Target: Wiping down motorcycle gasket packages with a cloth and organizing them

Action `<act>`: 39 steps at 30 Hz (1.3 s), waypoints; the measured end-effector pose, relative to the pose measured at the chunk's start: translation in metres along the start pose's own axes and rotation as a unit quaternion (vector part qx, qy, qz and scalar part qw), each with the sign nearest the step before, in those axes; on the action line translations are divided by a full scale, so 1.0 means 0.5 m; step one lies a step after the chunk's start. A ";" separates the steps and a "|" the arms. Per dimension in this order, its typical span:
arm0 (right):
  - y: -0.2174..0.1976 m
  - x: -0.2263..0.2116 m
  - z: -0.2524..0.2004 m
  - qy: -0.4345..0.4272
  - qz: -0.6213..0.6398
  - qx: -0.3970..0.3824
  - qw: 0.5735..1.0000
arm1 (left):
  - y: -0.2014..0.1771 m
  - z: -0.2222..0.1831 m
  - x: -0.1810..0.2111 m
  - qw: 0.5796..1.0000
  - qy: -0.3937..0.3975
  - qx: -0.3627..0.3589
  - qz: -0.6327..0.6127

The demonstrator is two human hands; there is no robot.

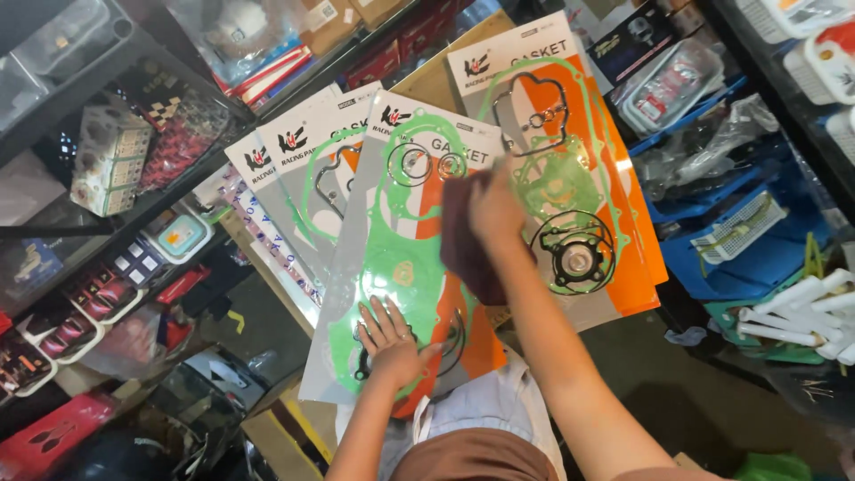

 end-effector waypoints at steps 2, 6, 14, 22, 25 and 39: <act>0.002 0.045 0.048 0.026 0.001 -0.021 0.999 | 0.011 0.006 -0.002 1.000 -0.003 0.008 -0.003; -0.020 0.066 0.058 0.025 0.005 -0.042 0.999 | 0.030 0.026 -0.010 0.999 -0.008 0.032 -0.003; -0.067 -0.038 -0.285 -0.220 0.015 -0.009 0.975 | 0.069 0.059 -0.024 0.996 -0.020 0.080 0.028; -0.002 0.073 -0.461 -0.574 -0.109 -0.065 0.809 | 0.061 0.003 -0.035 0.999 -0.026 0.046 0.008; -0.039 0.091 -0.391 -0.596 -0.050 0.011 0.801 | 0.014 -0.117 -0.039 0.935 0.126 0.311 -0.113; 0.015 -0.019 -0.363 -0.600 0.110 0.020 0.792 | 0.339 -0.167 -0.266 0.620 -0.076 0.387 -0.679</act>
Point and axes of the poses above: each hand's wrist, its own z-axis towards the middle knuckle, its own y-axis out of the palm, x = y × z, the point moved 5 cm from there along z, towards the middle knuckle, and after that the axes turned 2 degrees about y, right-handed, at the moved point
